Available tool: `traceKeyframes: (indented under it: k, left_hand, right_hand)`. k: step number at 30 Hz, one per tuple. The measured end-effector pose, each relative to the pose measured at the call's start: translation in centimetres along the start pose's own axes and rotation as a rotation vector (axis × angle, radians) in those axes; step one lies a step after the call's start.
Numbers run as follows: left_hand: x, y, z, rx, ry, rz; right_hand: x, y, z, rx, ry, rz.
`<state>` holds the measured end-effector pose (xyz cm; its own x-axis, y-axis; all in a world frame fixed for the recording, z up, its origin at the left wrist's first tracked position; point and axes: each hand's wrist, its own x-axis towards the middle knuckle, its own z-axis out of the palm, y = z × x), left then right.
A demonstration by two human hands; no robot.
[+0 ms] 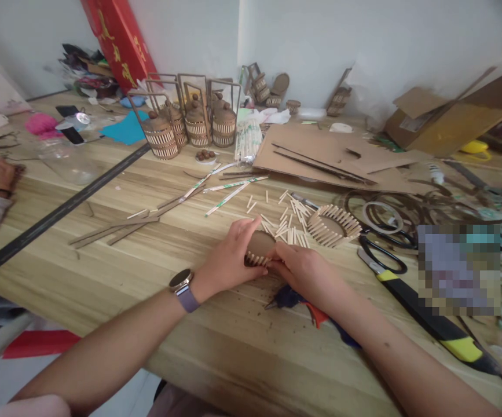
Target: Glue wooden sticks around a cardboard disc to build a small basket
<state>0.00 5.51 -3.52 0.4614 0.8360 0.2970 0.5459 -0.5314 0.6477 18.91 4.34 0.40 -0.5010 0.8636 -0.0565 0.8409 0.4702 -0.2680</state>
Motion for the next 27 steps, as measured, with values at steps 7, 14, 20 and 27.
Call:
traceKeyframes:
  k: [7, 14, 20, 27]
  left_hand:
    - [0.0, 0.1, -0.1, -0.013, -0.017, -0.039]
    - [0.0, -0.1, 0.1, -0.034, -0.002, -0.029]
    - [0.0, -0.3, 0.2, -0.055, 0.024, 0.007]
    - [-0.1, -0.3, 0.1, -0.043, 0.022, 0.027]
  right_hand:
    - [0.0, -0.1, 0.0, -0.021, 0.007, -0.002]
    - [0.0, 0.0, 0.0, -0.002, 0.02, -0.023]
    - [0.0, 0.0, -0.3, 0.105, -0.008, -0.049]
    - [-0.5, 0.4, -1.6, 0.136, 0.003, -0.027]
